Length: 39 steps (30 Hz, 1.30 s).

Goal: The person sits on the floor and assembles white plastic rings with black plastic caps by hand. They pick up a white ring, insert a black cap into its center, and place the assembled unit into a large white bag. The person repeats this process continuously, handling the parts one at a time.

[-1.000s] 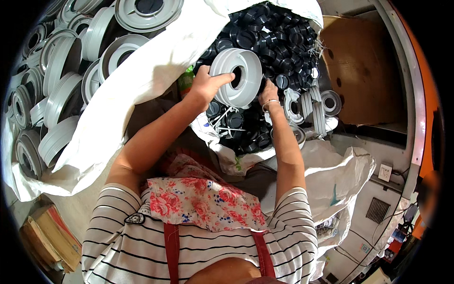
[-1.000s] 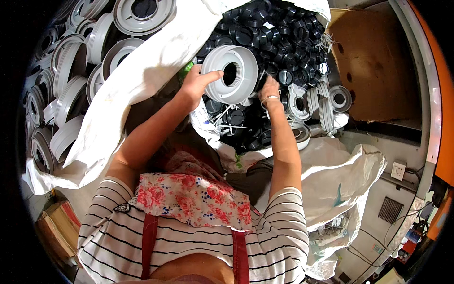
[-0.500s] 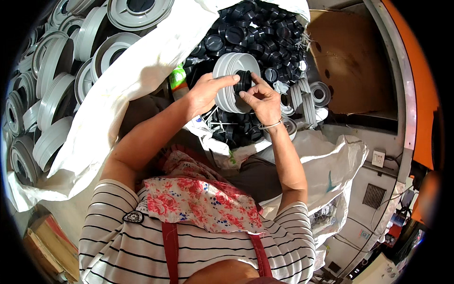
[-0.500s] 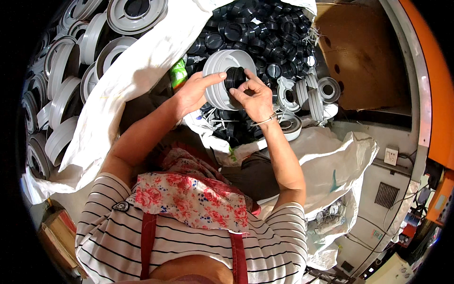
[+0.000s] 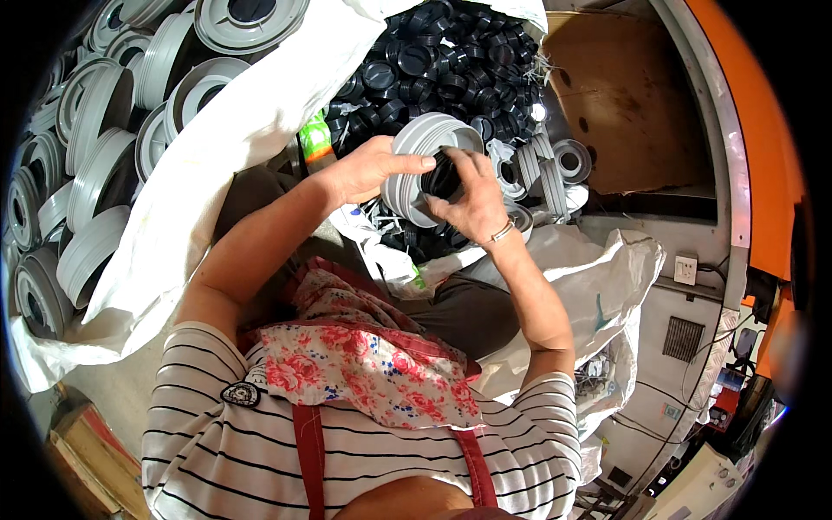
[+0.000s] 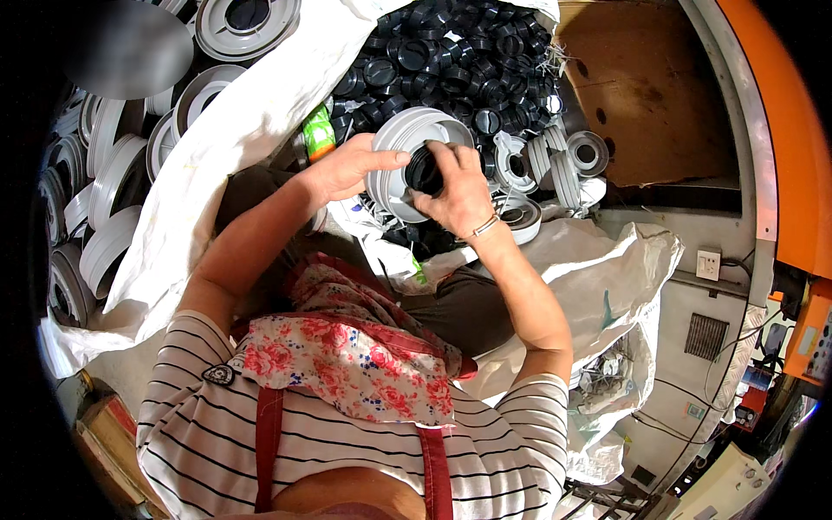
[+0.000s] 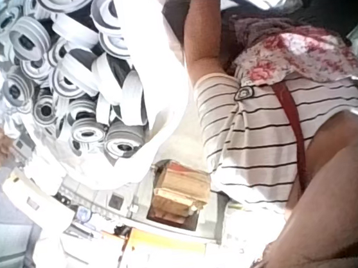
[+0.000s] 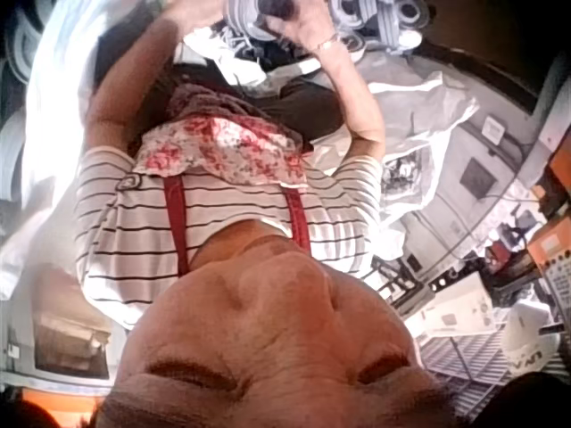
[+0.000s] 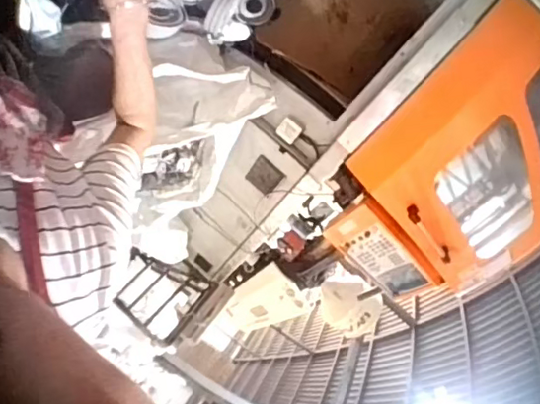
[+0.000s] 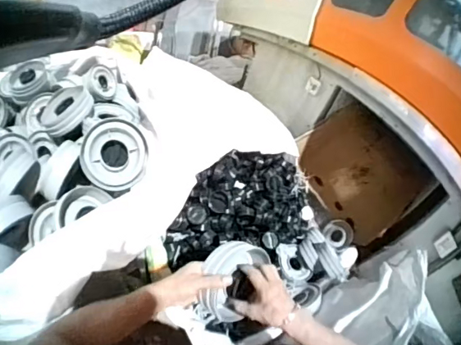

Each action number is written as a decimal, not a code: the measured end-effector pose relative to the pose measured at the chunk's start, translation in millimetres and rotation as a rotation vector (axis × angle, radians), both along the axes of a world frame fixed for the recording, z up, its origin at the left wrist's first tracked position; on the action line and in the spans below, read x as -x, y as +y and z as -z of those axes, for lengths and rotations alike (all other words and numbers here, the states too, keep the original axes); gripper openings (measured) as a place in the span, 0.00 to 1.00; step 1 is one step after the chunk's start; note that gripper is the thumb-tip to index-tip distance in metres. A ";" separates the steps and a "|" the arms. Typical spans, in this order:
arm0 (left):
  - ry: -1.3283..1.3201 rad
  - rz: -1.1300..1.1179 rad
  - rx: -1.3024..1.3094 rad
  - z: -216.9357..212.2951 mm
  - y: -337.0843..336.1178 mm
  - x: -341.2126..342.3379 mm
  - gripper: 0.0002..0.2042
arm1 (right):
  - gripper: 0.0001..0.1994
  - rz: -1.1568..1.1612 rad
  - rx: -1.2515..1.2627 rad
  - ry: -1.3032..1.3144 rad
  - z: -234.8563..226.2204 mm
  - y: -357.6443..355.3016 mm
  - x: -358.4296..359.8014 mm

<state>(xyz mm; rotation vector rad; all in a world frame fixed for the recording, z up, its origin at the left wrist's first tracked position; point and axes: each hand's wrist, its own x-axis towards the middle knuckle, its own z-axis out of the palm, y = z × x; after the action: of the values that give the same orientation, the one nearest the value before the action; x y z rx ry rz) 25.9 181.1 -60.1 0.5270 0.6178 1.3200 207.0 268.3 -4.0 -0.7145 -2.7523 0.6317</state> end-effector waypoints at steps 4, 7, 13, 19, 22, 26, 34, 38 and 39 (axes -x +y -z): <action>0.208 -0.056 -0.079 6.3 -0.5 -10.3 0.23 | 0.26 0.531 1.128 -0.014 5.2 15.3 -0.2; 0.198 -0.185 -0.048 10.3 0.6 -14.3 0.22 | 0.33 0.309 0.770 0.045 30.5 6.7 -7.3; 0.852 -0.307 -0.251 -11.2 -8.2 -16.3 0.31 | 0.45 0.380 1.705 0.127 47.0 21.2 -13.8; 1.559 -1.177 -0.383 -127.8 -9.8 56.2 0.32 | 0.30 0.219 -0.167 -0.915 68.8 86.2 -89.3; 1.386 -1.621 -0.455 -148.5 -10.7 82.0 0.40 | 0.31 0.016 -0.246 -1.352 141.3 105.0 -166.0; 1.198 -1.031 -0.314 -111.0 -20.0 49.1 0.20 | 0.32 0.066 -0.179 -1.343 106.0 77.5 -128.4; 0.046 -0.021 0.626 -0.3 -0.5 -15.6 0.33 | 0.36 -0.146 0.276 -0.282 -3.2 37.5 -38.5; -0.232 -0.154 0.412 34.5 4.5 -11.5 0.15 | 0.21 0.037 0.870 0.131 29.1 33.2 -5.6; -0.097 -0.231 0.408 28.9 5.0 -6.2 0.13 | 0.15 0.087 0.806 0.271 52.4 54.7 2.5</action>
<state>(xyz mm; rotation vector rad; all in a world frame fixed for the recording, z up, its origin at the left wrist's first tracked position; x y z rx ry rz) 32.1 186.1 -89.1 0.0591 0.8600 1.3779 204.5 323.0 -56.3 -0.8015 -2.1508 1.7045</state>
